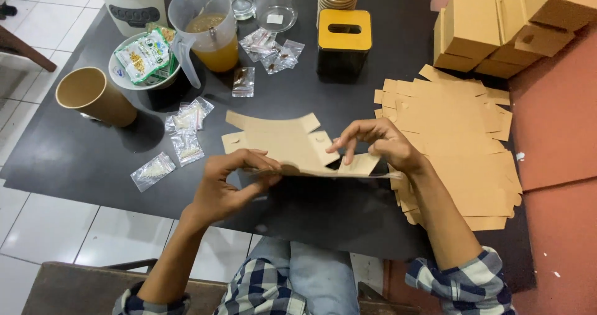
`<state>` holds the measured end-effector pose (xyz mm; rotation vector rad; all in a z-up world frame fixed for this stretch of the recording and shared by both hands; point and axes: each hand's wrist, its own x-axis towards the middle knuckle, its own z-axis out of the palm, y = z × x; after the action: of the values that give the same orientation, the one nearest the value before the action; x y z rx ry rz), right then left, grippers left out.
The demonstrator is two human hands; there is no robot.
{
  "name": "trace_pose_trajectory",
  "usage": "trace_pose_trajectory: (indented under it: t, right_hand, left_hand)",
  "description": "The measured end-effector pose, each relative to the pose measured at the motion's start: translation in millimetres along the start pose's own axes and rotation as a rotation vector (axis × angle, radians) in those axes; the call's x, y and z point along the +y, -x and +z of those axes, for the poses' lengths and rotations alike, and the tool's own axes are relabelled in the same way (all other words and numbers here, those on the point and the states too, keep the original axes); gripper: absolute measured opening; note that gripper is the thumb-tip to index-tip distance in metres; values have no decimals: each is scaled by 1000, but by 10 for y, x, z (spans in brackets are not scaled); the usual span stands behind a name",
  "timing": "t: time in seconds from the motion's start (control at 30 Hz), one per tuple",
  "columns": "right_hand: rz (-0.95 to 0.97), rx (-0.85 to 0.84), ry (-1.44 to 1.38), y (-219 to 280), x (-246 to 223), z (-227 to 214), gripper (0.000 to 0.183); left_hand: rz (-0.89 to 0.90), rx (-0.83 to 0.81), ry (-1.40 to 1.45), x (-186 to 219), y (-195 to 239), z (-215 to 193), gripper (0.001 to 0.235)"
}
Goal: The person folds flat cardboard box blanks into three-dimensional boxes by hand, pressing along creases and tucking flaps to form the sides and base. The person handles multiple blanks sequentially, completing one box and beginning another before the clip ends.
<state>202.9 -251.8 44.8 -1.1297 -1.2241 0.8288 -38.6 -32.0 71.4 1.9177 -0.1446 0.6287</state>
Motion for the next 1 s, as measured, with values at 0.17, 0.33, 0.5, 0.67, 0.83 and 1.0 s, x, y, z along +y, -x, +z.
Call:
trace_pose_trajectory:
  t: [0.17, 0.33, 0.5, 0.67, 0.83, 1.0]
  right_hand:
    - [17, 24, -440, 116, 192, -55, 53]
    - [2, 92, -330, 179, 107, -49, 32]
    - [5, 113, -432, 104, -17, 87, 32]
    - [158, 71, -558, 202, 497, -263, 46]
    - [531, 273, -188, 82, 542, -274, 65]
    - [609, 357, 15, -88, 247, -11, 56]
  left_hand:
    - [-23, 171, -32, 48, 35, -112, 21]
    - [-212, 283, 29, 463, -106, -137, 20]
    - [-333, 232, 139, 442, -186, -184, 24]
    - [-492, 268, 203, 145, -231, -126, 29]
    - [-545, 269, -102, -638, -111, -4, 35]
    - [-464, 89, -560, -527, -164, 120, 87]
